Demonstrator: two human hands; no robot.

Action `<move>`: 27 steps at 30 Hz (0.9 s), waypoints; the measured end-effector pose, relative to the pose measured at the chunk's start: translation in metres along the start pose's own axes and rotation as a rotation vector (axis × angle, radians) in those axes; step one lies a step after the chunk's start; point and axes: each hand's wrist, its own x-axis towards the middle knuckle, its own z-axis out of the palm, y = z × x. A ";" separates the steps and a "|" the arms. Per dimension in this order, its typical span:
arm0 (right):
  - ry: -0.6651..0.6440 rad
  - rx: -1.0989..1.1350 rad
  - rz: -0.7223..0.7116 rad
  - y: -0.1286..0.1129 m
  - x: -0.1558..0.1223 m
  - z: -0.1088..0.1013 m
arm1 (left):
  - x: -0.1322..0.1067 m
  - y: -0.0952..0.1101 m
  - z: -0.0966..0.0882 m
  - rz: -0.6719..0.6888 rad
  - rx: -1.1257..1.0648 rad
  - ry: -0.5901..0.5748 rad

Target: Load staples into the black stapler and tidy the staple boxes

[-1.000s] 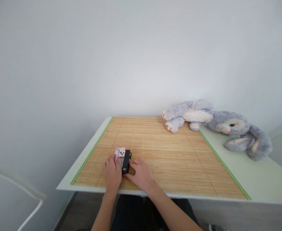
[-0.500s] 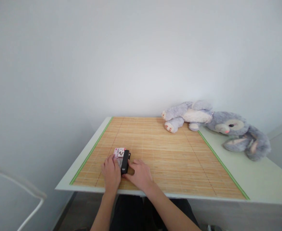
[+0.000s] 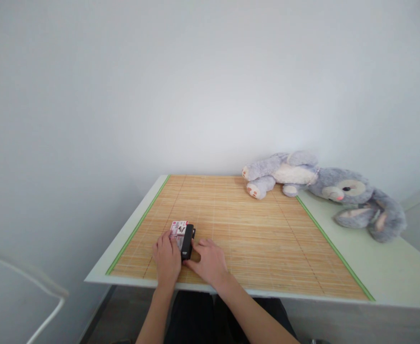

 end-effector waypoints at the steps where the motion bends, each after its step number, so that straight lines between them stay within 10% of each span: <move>1: 0.000 -0.001 0.000 0.000 0.000 0.000 | 0.000 0.000 0.000 0.001 0.001 0.000; 20: 0.017 0.062 0.006 -0.001 -0.008 -0.006 | 0.000 0.009 -0.012 -0.062 0.006 0.011; 27: 0.182 -0.081 0.127 0.064 -0.041 -0.060 | -0.035 0.063 -0.035 0.121 -0.120 -0.009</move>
